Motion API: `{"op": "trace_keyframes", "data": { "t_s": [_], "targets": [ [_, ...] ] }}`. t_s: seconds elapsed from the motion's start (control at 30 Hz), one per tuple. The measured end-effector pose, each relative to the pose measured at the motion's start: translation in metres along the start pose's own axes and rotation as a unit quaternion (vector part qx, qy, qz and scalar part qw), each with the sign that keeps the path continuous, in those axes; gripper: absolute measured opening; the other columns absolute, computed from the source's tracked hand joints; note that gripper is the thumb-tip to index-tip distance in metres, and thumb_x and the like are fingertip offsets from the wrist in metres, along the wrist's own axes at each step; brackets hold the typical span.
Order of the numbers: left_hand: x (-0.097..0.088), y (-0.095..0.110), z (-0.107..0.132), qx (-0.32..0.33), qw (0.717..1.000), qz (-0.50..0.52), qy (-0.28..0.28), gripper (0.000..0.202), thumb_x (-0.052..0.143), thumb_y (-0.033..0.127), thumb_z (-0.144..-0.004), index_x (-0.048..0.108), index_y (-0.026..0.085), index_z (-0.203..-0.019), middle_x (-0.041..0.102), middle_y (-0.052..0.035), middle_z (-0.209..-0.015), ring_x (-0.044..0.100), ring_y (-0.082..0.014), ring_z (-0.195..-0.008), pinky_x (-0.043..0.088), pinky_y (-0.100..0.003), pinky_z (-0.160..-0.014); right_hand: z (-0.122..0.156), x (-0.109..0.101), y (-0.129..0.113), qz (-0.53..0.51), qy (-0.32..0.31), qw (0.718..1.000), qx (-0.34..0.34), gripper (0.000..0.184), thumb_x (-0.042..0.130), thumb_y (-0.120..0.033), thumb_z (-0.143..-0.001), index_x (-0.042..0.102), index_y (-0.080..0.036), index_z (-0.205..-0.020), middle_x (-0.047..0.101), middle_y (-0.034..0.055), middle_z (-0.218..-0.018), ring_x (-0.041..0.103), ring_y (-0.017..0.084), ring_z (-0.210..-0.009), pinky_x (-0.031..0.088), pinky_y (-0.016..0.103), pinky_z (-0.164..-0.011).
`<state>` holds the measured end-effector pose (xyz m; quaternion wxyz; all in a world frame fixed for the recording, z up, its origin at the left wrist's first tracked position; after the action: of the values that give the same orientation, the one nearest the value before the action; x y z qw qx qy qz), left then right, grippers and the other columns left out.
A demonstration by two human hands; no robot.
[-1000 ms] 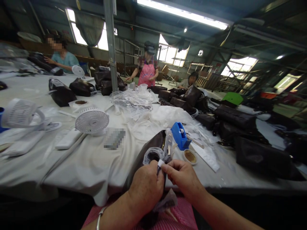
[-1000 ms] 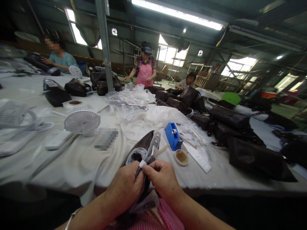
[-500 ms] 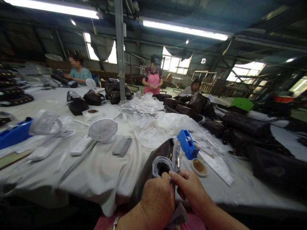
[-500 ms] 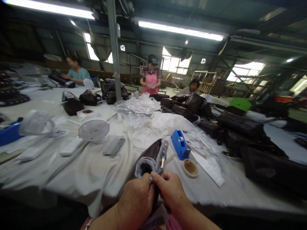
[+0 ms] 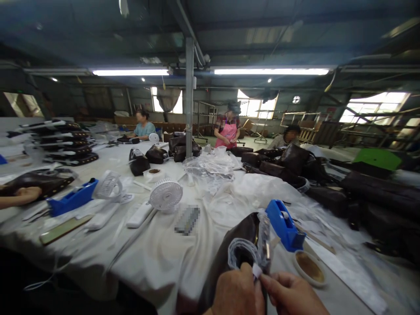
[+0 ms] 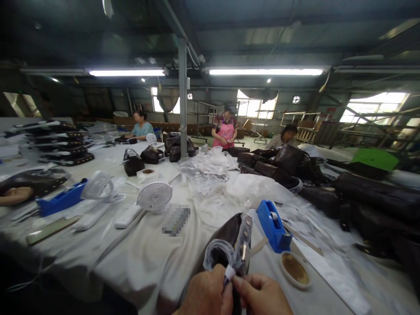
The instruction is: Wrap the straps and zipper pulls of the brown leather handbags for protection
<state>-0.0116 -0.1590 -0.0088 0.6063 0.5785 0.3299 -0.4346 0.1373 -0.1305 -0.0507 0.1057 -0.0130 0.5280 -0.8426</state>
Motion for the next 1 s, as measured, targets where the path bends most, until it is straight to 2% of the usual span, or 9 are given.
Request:
{"op": "trace_keyframes", "data": {
  "t_s": [0.13,0.27,0.37,0.5,0.57,0.67,0.77,0.83,1.0],
  "targets": [
    [-0.005,-0.005,0.003,0.031,0.997,0.066,0.031,0.033,0.038,0.029,-0.091,0.065,0.012,-0.099,0.072,-0.0222,-0.087,0.071,-0.0394,-0.086,0.047,-0.043,-0.065,0.004,0.004,0.004,-0.032,-0.010,0.999,0.028,0.053,0.078,-0.063,-0.054,0.049,-0.020,-0.061,0.045,-0.0073,-0.042,0.031,0.004,-0.029,0.017,0.019,-0.033],
    [-0.015,-0.013,0.003,0.078,0.977,0.185,0.074,0.027,0.039,0.031,-0.094,0.060,0.018,-0.082,0.071,-0.0138,-0.076,0.069,-0.0274,-0.069,0.045,-0.034,-0.058,0.007,0.007,0.002,-0.091,-0.032,0.995,0.025,0.050,0.080,-0.058,-0.056,0.053,-0.018,-0.069,0.048,-0.0078,-0.045,0.032,0.003,-0.033,0.016,0.019,-0.037],
    [-0.022,-0.023,-0.002,0.034,0.953,0.298,0.043,0.026,0.043,0.035,-0.094,0.056,0.019,-0.078,0.066,-0.0057,-0.067,0.067,-0.0212,-0.059,0.045,-0.027,-0.050,0.003,0.007,-0.001,-0.099,-0.043,0.994,0.014,0.045,0.079,-0.054,-0.060,0.055,-0.017,-0.069,0.048,-0.0075,-0.046,0.032,0.003,-0.037,0.016,0.019,-0.039],
    [-0.028,-0.038,-0.009,-0.037,0.901,0.432,-0.012,0.030,0.048,0.046,-0.092,0.058,0.019,-0.085,0.062,-0.0003,-0.060,0.066,-0.0186,-0.051,0.047,-0.022,-0.042,-0.002,0.005,-0.005,-0.088,-0.052,0.994,-0.035,0.039,0.076,-0.049,-0.069,0.064,-0.013,-0.079,0.052,-0.0055,-0.054,0.037,0.005,-0.045,0.023,0.020,-0.044],
    [-0.028,-0.044,-0.011,-0.049,0.886,0.461,-0.015,0.033,0.050,0.049,-0.091,0.059,0.018,-0.087,0.062,0.0001,-0.059,0.065,-0.0169,-0.049,0.047,-0.021,-0.041,-0.003,0.008,-0.011,-0.094,-0.078,0.989,-0.078,0.039,0.074,-0.049,-0.074,0.066,-0.012,-0.085,0.052,-0.0049,-0.058,0.038,0.005,-0.048,0.025,0.021,-0.047],
    [-0.026,-0.049,-0.013,-0.057,0.875,0.481,-0.010,0.035,0.053,0.051,-0.090,0.060,0.017,-0.090,0.063,0.0000,-0.059,0.063,-0.0150,-0.047,0.046,-0.018,-0.040,-0.005,0.018,-0.024,-0.096,-0.112,0.984,-0.101,0.044,0.073,-0.055,-0.076,0.064,-0.012,-0.081,0.052,-0.0041,-0.060,0.036,0.005,-0.048,0.023,0.022,-0.047],
    [-0.026,-0.048,-0.013,-0.057,0.866,0.496,-0.007,0.036,0.055,0.052,-0.090,0.061,0.016,-0.090,0.063,-0.0002,-0.060,0.064,-0.0146,-0.047,0.046,-0.018,-0.040,-0.011,0.031,-0.034,-0.112,-0.099,0.985,-0.085,0.049,0.075,-0.059,-0.073,0.062,-0.012,-0.077,0.049,-0.0046,-0.059,0.034,0.004,-0.047,0.020,0.022,-0.044],
    [-0.028,-0.046,-0.013,-0.057,0.862,0.504,-0.006,0.037,0.056,0.053,-0.089,0.061,0.016,-0.089,0.063,-0.0002,-0.060,0.063,-0.0138,-0.047,0.045,-0.017,-0.040,-0.015,0.039,-0.038,-0.148,-0.099,0.982,-0.066,0.049,0.077,-0.059,-0.071,0.063,-0.012,-0.081,0.043,-0.0074,-0.055,0.029,0.004,-0.044,0.017,0.022,-0.043],
    [-0.030,-0.048,-0.014,-0.059,0.840,0.540,-0.012,0.040,0.060,0.054,-0.086,0.060,0.015,-0.090,0.064,-0.0010,-0.054,0.056,-0.0103,-0.041,0.041,-0.015,-0.039,-0.022,0.047,-0.035,-0.234,-0.152,0.958,-0.069,0.044,0.083,-0.048,-0.068,0.066,-0.013,-0.088,0.041,-0.0097,-0.052,0.025,0.002,-0.040,0.015,0.021,-0.040]
  ]
}}
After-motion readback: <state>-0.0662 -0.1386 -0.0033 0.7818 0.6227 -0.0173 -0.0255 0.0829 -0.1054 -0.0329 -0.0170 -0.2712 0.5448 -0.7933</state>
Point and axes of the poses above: each hand's wrist, its own z-axis away from the middle knuckle, its own x-axis out of the palm, y = z × x, the point moved 1 cm from there along -z, towards the middle knuckle
